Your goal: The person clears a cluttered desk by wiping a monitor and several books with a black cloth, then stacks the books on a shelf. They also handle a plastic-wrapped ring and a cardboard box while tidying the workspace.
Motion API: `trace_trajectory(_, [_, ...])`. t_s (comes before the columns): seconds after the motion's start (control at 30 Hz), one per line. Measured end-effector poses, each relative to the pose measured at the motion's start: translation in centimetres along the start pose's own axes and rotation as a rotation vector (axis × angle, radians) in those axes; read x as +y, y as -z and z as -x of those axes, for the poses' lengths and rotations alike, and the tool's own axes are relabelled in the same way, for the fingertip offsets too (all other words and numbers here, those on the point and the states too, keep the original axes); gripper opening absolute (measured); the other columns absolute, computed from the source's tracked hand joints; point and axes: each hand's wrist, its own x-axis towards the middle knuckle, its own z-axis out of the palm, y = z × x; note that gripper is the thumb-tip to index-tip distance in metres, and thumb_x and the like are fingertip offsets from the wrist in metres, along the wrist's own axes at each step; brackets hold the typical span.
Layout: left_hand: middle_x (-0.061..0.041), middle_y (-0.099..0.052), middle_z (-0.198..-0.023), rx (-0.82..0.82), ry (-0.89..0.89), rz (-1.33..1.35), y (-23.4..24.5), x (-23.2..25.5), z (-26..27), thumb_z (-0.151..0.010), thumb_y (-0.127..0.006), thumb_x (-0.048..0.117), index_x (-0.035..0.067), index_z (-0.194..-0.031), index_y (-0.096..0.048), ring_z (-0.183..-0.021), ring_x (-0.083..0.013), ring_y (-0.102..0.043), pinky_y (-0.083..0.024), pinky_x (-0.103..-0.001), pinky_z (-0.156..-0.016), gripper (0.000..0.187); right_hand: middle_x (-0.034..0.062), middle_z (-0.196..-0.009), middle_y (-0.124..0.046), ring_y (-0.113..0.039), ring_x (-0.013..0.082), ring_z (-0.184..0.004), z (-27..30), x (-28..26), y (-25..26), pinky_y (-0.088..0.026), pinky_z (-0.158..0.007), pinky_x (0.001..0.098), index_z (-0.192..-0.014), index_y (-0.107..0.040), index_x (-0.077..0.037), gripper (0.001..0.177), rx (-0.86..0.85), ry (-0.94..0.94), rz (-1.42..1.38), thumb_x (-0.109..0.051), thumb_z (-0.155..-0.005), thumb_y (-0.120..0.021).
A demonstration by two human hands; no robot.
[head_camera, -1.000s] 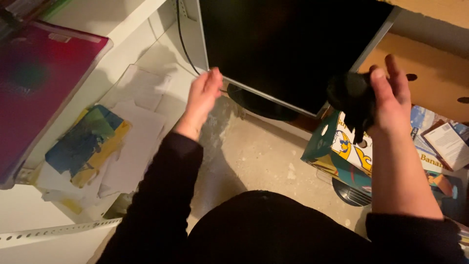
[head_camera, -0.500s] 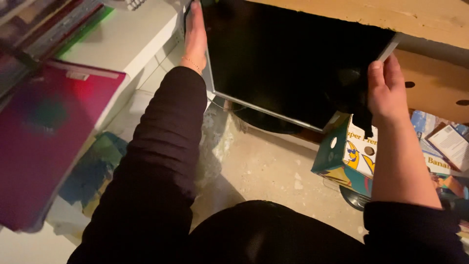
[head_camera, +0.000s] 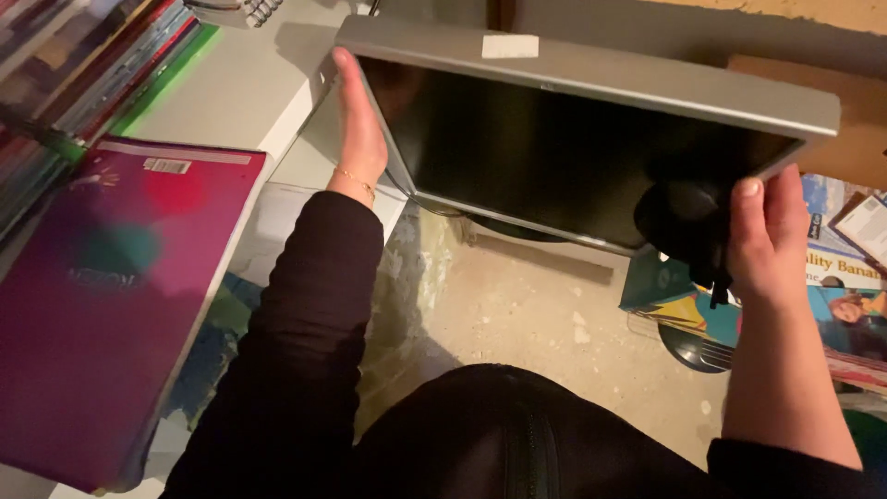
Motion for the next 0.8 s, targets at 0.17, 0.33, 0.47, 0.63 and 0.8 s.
trace_trajectory(0.17, [-0.013,-0.003,-0.173,0.088,0.101,-0.176,1.0,-0.3,-0.1,-0.064,-0.03,0.093,0.004,-0.163,-0.007,-0.16,-0.0239,-0.007,-0.012,-0.044,-0.128,0.134,0.0062,-0.122,-0.046,-0.039,0.014,-0.112,1.8,-1.6,-0.6,-0.034,-0.103,0.0312,-0.139,-0.043,-0.004,0.033,0.027,-0.011,-0.136,-0.033,-0.123,-0.039])
trace_trajectory(0.33, [-0.013,-0.002,-0.173,0.038,0.03,-0.102,1.4,-1.8,-1.8,-0.068,-0.034,0.091,0.003,-0.162,-0.007,-0.16,-0.0228,-0.005,-0.008,-0.042,-0.129,0.132,0.0051,-0.124,-0.047,-0.039,0.0131,-0.113,0.9,-1.7,-0.9,-0.033,-0.104,0.0298,-0.14,-0.045,-0.007,0.031,0.026,0.01,-0.142,-0.033,-0.123,-0.039])
trace_trajectory(0.47, [-0.013,-0.009,-0.173,0.053,0.068,-0.174,0.2,0.5,-0.5,-0.063,-0.032,0.093,0.005,-0.162,-0.014,-0.16,-0.0259,-0.01,-0.012,-0.046,-0.128,0.133,0.0093,-0.119,-0.062,-0.052,0.012,-0.103,0.9,-0.3,-1.0,-0.043,-0.089,0.0272,-0.144,-0.058,0.0,0.036,0.242,-0.061,-0.108,-0.029,-0.122,-0.059])
trace_trajectory(0.63, [-0.014,-0.013,-0.172,0.072,0.054,-0.124,-0.6,0.9,-0.5,-0.066,-0.034,0.091,0.003,-0.162,-0.016,-0.159,-0.0239,-0.013,-0.015,-0.043,-0.128,0.132,0.0054,-0.114,-0.084,-0.078,0.0136,-0.1,-1.2,-1.7,0.4,-0.071,-0.089,0.0333,-0.115,-0.078,-0.012,0.049,0.792,-0.162,-0.197,-0.053,-0.088,-0.08])
trace_trajectory(0.8, [-0.02,-0.011,-0.171,0.059,-0.18,-0.08,0.0,-1.7,-2.4,-0.09,-0.033,0.076,-0.005,-0.16,-0.018,-0.16,-0.0249,-0.012,-0.012,-0.039,-0.13,0.108,0.0327,-0.114,-0.076,-0.068,0.037,-0.097,-5.1,-4.1,-0.1,-0.057,-0.083,0.0492,-0.134,-0.074,0.017,0.023,0.454,0.485,0.579,-0.001,-0.129,-0.06])
